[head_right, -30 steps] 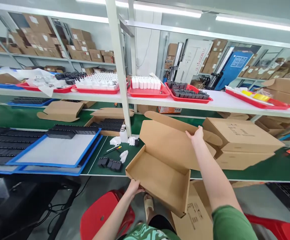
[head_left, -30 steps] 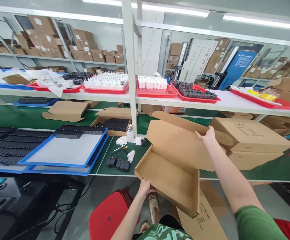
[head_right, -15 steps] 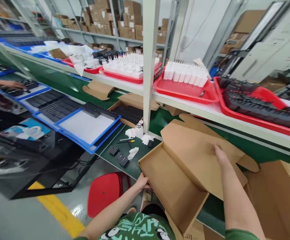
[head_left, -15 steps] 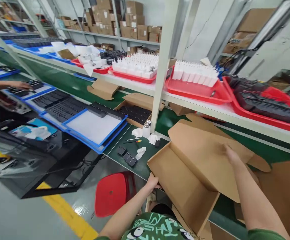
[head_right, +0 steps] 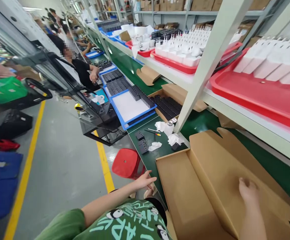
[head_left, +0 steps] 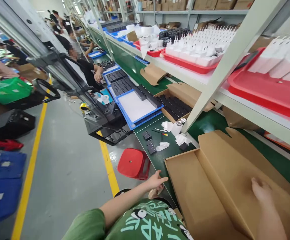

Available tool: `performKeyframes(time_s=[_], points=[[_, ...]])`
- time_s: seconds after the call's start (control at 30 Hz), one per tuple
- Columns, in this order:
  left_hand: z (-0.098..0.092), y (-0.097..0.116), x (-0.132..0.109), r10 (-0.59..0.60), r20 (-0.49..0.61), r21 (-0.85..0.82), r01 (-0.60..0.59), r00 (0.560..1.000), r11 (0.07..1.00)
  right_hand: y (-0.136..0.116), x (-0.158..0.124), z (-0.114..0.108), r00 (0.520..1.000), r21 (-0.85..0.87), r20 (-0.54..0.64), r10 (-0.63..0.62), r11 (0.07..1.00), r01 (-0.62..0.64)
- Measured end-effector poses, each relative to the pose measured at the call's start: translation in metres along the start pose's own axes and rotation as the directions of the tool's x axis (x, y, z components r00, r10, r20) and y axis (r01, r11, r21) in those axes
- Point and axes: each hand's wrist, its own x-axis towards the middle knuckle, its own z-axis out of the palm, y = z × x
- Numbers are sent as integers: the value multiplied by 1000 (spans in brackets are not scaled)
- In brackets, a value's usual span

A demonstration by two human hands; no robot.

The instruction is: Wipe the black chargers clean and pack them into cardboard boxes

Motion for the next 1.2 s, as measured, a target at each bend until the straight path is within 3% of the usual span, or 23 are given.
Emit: performKeyframes(time_s=[0.13, 0.23, 0.3, 0.4, 0.47, 0.53, 0.57, 0.63, 0.83, 0.93, 1.03, 1.2], points=[[-79, 4, -29, 126, -131, 234, -93, 983, 968, -3, -24, 4, 989, -210, -19, -144, 968, 137], [-135, 20, -37, 263, -238, 428, -142, 935, 893, -9, -82, 24, 938, -225, 105, -331, 911, 347], [-163, 36, -35, 357, -259, 544, -170, 897, 821, -11, -140, 51, 857, -172, 278, -435, 855, 490], [-192, 65, -23, 485, -201, 681, -234, 851, 694, -8, -235, 106, 637, -18, 559, -532, 760, 650], [-207, 86, -10, 553, -116, 743, -298, 825, 599, -2, -286, 145, 532, 48, 637, -558, 717, 695], [-221, 106, 5, 599, -7, 784, -368, 800, 500, 5, -321, 181, 486, 68, 665, -568, 693, 717], [-229, 115, 14, 614, 52, 798, -402, 788, 449, 8, -332, 198, 487, 61, 665, -566, 690, 721], [-247, 132, 31, 622, 176, 816, -467, 763, 342, 13, -348, 230, 533, 15, 642, -552, 704, 710], [-309, 165, 65, 515, 549, 754, -656, 658, 35, 34, -378, 305, 777, -164, 448, -441, 814, 557], [-325, 183, 81, 438, 674, 681, -729, 594, -59, 42, -387, 328, 854, -229, 343, -392, 846, 481], [-311, 200, 108, 385, 745, 626, -771, 545, -119, 44, -382, 342, 873, -268, 291, -391, 843, 467], [-257, 221, 161, 289, 816, 557, -814, 500, -164, 39, -354, 355, 835, -270, 332, -439, 804, 530]])
